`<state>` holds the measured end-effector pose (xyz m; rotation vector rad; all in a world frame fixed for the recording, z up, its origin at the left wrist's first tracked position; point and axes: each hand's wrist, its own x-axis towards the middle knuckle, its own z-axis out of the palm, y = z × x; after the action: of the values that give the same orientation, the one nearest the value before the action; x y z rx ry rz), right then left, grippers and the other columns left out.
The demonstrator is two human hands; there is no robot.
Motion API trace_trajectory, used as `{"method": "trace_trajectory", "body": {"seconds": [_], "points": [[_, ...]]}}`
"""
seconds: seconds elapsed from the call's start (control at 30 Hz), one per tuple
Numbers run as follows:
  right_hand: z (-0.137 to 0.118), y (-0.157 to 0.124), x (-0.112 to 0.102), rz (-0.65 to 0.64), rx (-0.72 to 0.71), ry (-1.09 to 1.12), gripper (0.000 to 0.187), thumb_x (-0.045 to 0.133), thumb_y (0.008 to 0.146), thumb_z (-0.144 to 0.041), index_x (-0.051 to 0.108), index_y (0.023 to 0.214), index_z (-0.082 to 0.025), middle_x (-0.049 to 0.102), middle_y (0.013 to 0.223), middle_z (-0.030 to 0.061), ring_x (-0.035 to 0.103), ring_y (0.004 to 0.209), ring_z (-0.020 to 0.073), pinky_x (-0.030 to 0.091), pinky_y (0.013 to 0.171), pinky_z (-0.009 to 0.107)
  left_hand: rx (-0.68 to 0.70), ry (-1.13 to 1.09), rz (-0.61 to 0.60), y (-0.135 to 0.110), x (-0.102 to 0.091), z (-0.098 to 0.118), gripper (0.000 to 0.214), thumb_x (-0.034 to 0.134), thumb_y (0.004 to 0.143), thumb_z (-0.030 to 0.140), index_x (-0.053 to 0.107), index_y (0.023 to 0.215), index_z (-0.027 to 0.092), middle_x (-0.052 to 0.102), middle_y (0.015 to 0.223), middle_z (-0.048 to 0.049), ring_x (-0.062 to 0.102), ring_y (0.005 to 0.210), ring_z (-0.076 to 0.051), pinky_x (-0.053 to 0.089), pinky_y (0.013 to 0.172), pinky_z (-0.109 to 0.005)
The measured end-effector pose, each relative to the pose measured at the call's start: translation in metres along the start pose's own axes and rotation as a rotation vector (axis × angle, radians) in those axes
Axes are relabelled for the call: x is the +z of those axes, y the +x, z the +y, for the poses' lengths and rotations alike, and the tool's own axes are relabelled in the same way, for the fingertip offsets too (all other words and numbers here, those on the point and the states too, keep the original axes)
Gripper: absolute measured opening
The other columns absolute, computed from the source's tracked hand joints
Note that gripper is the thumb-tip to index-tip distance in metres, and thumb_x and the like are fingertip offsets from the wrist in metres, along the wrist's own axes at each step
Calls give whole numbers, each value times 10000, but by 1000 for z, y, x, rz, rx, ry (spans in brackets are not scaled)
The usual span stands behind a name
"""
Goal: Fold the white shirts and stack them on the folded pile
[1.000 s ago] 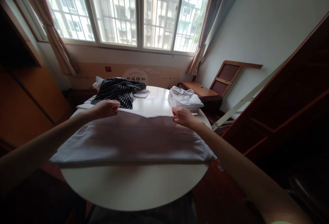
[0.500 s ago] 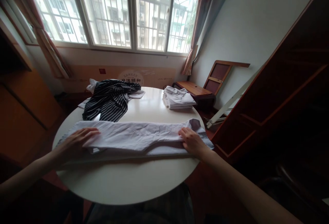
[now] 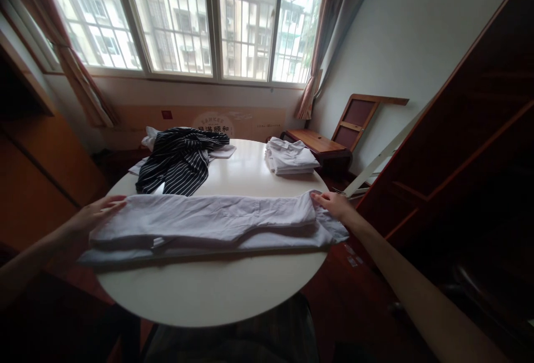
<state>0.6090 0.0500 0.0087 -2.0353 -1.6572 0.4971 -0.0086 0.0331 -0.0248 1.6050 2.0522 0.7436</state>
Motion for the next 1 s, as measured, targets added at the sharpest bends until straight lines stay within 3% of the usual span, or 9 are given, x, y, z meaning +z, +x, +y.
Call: {"method": "trace_trajectory", "body": {"seconds": [0.13,0.27,0.43,0.6,0.77,0.87,1.0], "points": [[0,11,15,-187,175,199,291,621,727,-383,577,580,-136,576,533,42,505,450,116,332,395,216,-128,35,55,14,8,6,464,499,759,466,563,1078,135,646,956,-72,597,814,-184,436,634,-206],[-2,18,25,-214,167,378,277,663,681,-351,539,553,-139,475,442,-25,396,377,61,259,345,182,-134,-17,116,15,17,24,444,523,769,441,554,1086,132,628,933,-68,574,787,-170,410,600,-194],[-1,23,36,-218,158,620,137,631,698,-249,558,639,-150,530,504,-23,467,426,84,362,393,189,-75,-18,225,20,29,32,419,516,783,347,521,1146,138,592,866,-44,549,754,-151,392,604,-195],[1,25,45,-118,266,865,36,613,713,-154,579,719,-158,607,593,5,546,501,110,452,481,214,-135,-162,341,29,40,23,406,557,756,309,525,1113,119,593,797,-23,547,710,-142,405,610,-201],[-1,24,47,-12,276,808,77,609,744,-219,593,710,-151,607,585,10,532,481,106,441,467,213,-152,-261,370,31,44,18,412,581,745,327,528,1101,128,611,824,-31,552,724,-146,414,609,-205],[-4,21,40,-69,263,777,172,592,767,-315,593,718,-150,625,638,33,556,528,105,446,480,200,-168,-213,326,29,39,23,402,564,756,325,539,1097,114,617,882,-56,560,768,-156,411,624,-205],[-4,19,32,-146,230,631,178,636,726,-322,586,744,-153,610,616,26,529,491,93,397,412,182,-95,11,210,21,31,31,363,545,759,362,584,1033,126,615,918,-71,565,808,-180,403,640,-214]]}}
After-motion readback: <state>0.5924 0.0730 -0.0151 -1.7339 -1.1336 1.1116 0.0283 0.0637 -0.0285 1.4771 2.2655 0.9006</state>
